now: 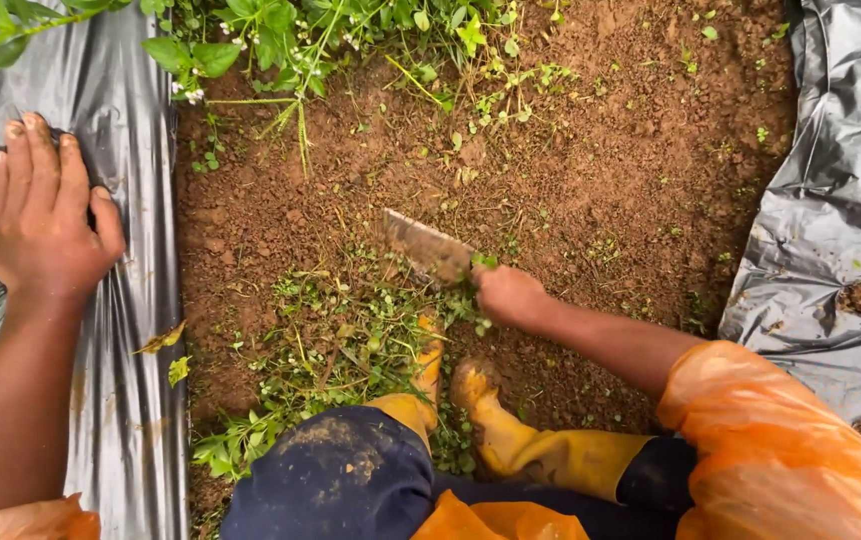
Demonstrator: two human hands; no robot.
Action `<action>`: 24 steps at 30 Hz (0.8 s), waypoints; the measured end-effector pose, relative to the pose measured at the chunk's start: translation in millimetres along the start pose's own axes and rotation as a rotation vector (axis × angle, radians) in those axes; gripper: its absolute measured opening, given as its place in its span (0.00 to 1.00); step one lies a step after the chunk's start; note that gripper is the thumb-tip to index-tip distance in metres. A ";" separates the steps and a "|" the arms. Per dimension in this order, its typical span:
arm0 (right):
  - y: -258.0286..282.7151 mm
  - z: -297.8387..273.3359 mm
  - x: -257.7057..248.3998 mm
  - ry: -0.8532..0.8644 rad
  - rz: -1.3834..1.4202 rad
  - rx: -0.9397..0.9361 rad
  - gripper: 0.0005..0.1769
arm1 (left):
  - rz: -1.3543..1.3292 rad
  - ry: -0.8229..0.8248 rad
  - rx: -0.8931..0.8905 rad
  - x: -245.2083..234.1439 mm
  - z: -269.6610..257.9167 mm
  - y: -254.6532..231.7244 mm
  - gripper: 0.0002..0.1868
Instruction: The person kneels on the ground and uses a small hand hoe to remove weeds from the soil between rows of plants covered with black plastic mulch. They repeatedly scrape the soil surface to uproot the weeds and occasionally pull them by hand.
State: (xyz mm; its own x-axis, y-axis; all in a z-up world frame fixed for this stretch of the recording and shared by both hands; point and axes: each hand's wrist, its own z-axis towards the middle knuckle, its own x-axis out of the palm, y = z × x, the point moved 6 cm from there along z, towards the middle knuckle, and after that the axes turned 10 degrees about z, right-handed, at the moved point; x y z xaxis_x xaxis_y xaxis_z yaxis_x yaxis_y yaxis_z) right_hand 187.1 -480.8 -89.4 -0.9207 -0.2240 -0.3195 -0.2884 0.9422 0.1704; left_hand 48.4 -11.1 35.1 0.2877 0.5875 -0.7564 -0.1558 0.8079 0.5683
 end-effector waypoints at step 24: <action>96.2 -78.7 -50.9 0.253 0.221 -0.034 0.29 | -0.232 -0.033 0.068 -4.7 5.8 -2.4 0.25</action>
State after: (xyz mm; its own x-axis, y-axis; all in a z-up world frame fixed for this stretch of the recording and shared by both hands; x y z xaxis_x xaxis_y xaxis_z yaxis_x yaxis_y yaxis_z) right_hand 185.5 -398.4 16.7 -0.9968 -0.0738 -0.0301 -0.0789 0.9669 0.2425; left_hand 52.9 -16.1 39.2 0.3396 0.3840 -0.8586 -0.0187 0.9154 0.4020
